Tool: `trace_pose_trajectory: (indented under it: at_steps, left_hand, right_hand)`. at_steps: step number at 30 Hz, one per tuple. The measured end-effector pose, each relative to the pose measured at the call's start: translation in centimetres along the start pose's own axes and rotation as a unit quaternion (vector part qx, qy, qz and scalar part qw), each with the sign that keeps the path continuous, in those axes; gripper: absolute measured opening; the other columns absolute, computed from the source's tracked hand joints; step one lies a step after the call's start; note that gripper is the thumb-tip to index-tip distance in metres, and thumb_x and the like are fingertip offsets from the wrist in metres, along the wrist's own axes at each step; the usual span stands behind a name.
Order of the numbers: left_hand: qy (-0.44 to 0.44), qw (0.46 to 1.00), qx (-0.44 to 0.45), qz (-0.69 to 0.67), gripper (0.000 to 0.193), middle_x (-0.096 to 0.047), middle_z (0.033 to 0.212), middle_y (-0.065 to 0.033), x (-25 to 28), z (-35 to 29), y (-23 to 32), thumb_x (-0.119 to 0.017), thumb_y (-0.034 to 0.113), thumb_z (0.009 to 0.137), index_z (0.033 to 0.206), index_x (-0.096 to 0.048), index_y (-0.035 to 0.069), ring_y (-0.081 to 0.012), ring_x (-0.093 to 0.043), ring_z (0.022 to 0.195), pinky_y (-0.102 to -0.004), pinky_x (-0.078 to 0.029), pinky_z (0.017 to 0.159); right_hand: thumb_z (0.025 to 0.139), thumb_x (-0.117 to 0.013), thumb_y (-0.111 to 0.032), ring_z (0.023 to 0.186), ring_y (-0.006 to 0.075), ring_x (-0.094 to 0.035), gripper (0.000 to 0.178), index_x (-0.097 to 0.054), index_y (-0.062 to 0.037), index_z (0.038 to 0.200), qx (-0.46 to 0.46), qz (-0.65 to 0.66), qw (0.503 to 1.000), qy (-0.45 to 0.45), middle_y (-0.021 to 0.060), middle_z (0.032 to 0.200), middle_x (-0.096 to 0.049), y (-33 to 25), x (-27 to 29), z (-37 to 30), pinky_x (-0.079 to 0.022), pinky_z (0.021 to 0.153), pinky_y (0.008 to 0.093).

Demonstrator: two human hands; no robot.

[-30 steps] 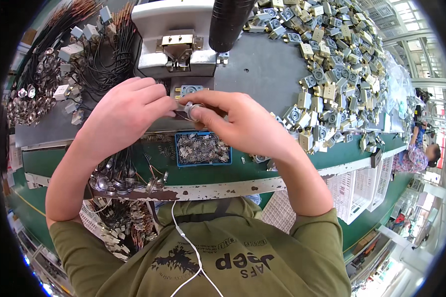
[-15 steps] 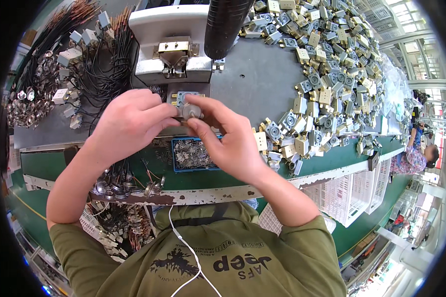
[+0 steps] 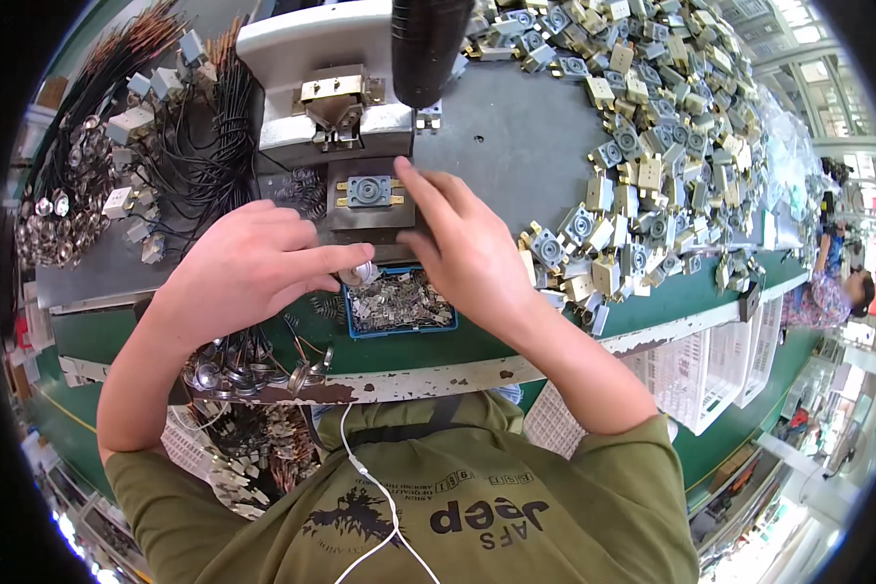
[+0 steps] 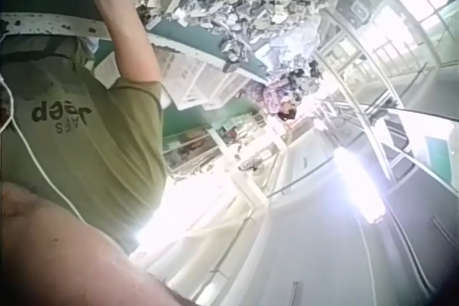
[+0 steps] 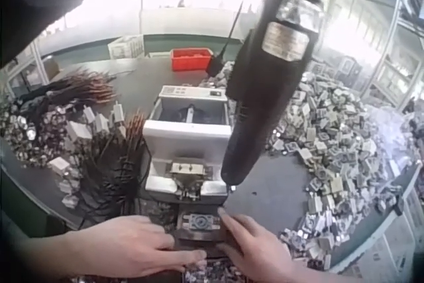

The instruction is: Assembling small electronic components using an electric screwdriver on an assembly line.

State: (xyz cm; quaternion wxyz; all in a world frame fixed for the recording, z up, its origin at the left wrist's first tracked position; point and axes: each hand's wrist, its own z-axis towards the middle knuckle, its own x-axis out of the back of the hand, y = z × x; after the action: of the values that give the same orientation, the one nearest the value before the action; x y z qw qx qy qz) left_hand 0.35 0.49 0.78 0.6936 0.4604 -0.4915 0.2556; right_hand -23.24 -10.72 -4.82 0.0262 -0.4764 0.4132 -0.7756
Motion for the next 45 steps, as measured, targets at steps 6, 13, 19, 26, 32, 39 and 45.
trace_pose_trajectory:
  at_steps: [6, 13, 19, 26, 32, 39, 45]
  left_hand:
    - [0.085, 0.976, 0.144, -0.140, 0.032, -0.071, 0.085, -0.0110, 0.6, 1.9, -1.4, -0.073, 0.023, 0.092, 0.121, -0.065, 0.013, -0.0324, -0.069, 0.080, -0.0431, -0.054, 0.071]
    - [-0.030, 0.968, 0.219, -0.116, 0.035, -0.074, 0.090, -0.0133, -1.1, 2.8, -3.2, -0.070, 0.028, 0.093, 0.125, -0.066, 0.014, -0.0339, -0.071, 0.087, -0.0463, -0.055, 0.077]
    - [0.010, 0.982, 0.173, -0.075, 0.035, -0.074, 0.092, -0.0121, -1.8, 2.9, -3.3, -0.069, 0.026, 0.094, 0.127, -0.068, 0.016, -0.0327, -0.071, 0.089, -0.0452, -0.056, 0.077]
    - [0.052, 0.987, 0.147, -0.039, 0.034, -0.073, 0.096, -0.0122, -2.9, 2.3, -3.3, -0.067, 0.025, 0.096, 0.129, -0.064, 0.017, -0.0336, -0.071, 0.091, -0.0447, -0.057, 0.076]
    - [0.064, 0.988, 0.137, -0.029, 0.034, -0.071, 0.089, -0.0104, -3.6, 1.8, -3.6, -0.068, 0.027, 0.095, 0.127, -0.065, 0.017, -0.0314, -0.071, 0.087, -0.0434, -0.057, 0.072]
    - [0.032, 0.988, 0.151, -0.027, 0.036, -0.069, 0.087, -0.0099, -3.1, 2.0, -3.2, -0.067, 0.027, 0.096, 0.131, -0.064, 0.018, -0.0314, -0.070, 0.086, -0.0437, -0.057, 0.072]
    - [0.022, 0.986, 0.161, -0.038, 0.038, -0.068, 0.087, -0.0104, -3.1, 2.0, -3.3, -0.068, 0.027, 0.096, 0.133, -0.064, 0.019, -0.0322, -0.069, 0.087, -0.0445, -0.056, 0.074]
  right_hand:
    - [0.089, -0.074, -0.001, 0.106, 0.0307, -0.070, 0.061, -0.054, -0.0085, 0.146, 0.012, -0.001, 0.999, -0.042, 0.0177, 0.127, -0.065, -0.3, 1.0, 1.1, -0.058, 0.089, 0.0374]
    - [0.099, -0.063, 0.003, 0.108, 0.0251, -0.071, 0.048, -0.048, 0.0044, 0.144, 0.251, 0.254, 0.894, 0.270, 0.0210, 0.132, -0.065, -3.7, 7.2, 6.3, -0.059, 0.089, 0.0374]
    - [0.098, -0.067, -0.004, 0.100, 0.0229, -0.071, 0.048, -0.050, 0.0037, 0.142, 0.257, 0.273, 0.871, 0.318, 0.0200, 0.124, -0.067, -4.9, 7.9, 8.0, -0.058, 0.085, 0.0354]
    - [0.098, -0.070, -0.011, 0.088, 0.0216, -0.070, 0.047, -0.051, 0.0042, 0.138, 0.221, 0.322, 0.869, 0.304, 0.0186, 0.112, -0.069, -5.8, 7.2, 9.7, -0.057, 0.077, 0.0341]
    - [0.097, -0.073, -0.017, 0.077, 0.0205, -0.069, 0.048, -0.051, 0.0046, 0.134, 0.203, 0.366, 0.864, 0.280, 0.0174, 0.102, -0.070, -7.5, 5.9, 11.8, -0.056, 0.070, 0.0330]
    - [0.095, -0.078, -0.020, 0.052, 0.0142, -0.061, 0.030, -0.061, 0.0027, 0.105, 0.069, 0.326, 0.887, 0.319, 0.0073, 0.073, -0.066, -10.9, 3.9, 12.7, -0.051, 0.053, 0.0293]
    - [0.094, -0.079, -0.014, 0.057, 0.0136, -0.063, 0.022, -0.064, 0.0013, 0.098, 0.131, 0.387, 0.862, 0.300, 0.0059, 0.073, -0.066, -9.9, 3.3, 13.8, -0.050, 0.055, 0.0273]
